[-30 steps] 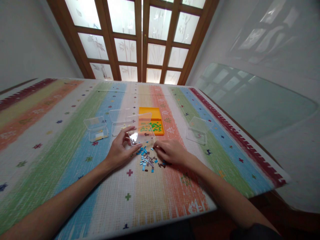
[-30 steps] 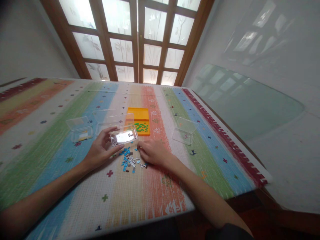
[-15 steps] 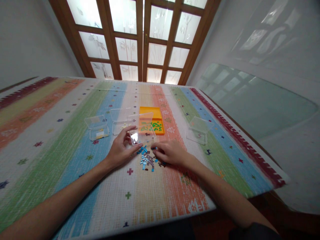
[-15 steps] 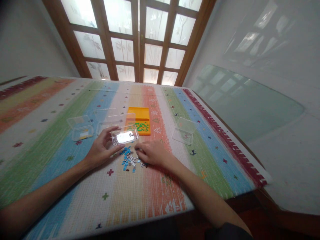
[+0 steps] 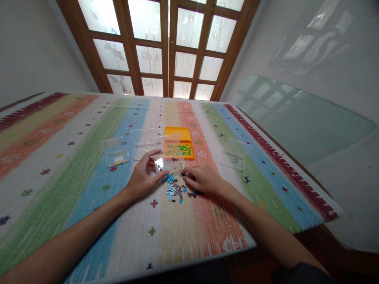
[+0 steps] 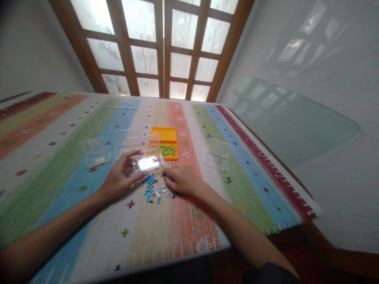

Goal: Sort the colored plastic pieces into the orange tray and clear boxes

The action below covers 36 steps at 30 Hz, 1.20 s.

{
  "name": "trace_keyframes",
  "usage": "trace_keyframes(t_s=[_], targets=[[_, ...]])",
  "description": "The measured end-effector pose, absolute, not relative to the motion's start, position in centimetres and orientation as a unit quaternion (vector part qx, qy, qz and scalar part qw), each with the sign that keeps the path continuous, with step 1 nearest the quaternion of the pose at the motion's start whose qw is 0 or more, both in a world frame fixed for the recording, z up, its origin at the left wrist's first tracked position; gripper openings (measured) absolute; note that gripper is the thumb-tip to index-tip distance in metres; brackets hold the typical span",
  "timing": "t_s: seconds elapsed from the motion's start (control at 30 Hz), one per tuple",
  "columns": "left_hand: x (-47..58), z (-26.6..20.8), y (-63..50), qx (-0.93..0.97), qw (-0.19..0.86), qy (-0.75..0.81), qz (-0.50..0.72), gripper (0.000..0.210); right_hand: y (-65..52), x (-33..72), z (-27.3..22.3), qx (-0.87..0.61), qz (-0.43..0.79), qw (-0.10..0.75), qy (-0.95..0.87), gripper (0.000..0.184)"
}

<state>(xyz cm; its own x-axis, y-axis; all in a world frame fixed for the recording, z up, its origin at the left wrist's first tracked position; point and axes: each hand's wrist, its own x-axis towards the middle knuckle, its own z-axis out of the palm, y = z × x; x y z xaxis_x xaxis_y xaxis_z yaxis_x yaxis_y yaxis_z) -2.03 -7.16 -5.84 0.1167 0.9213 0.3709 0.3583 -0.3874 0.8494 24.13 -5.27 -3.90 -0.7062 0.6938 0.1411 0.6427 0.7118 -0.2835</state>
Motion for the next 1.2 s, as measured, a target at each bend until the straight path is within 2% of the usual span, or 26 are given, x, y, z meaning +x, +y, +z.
trace_keyframes(t_s=[0.17,0.37,0.5,0.77,1.07,1.2], targets=[[-2.0,-5.8,-7.2,0.686,0.302,0.462,0.475,0.069,-5.4,23.9,-3.9,-0.355,0.133,0.139,-0.915,0.020],[-1.9,-5.4,-7.3,0.706,0.303,0.451,0.453,0.065,-5.6,24.3,-2.5,-0.329,0.263,0.248,-0.873,0.018],[-1.9,-5.2,-7.4,0.741,0.280,0.434,0.430,0.060,-5.3,24.5,-2.6,-0.371,0.240,0.295,-0.847,0.021],[-2.0,-4.9,-7.7,0.780,0.277,0.390,0.404,0.061,-5.1,24.2,-3.7,-0.397,0.128,0.275,-0.866,0.019],[-1.9,-5.2,-7.6,0.770,0.257,0.415,0.411,0.060,-5.4,24.0,-3.3,-0.404,0.123,0.277,-0.863,0.026],[-1.9,-5.3,-7.4,0.751,0.245,0.444,0.422,0.060,-5.8,24.0,-3.2,-0.342,0.147,0.278,-0.886,0.029]])
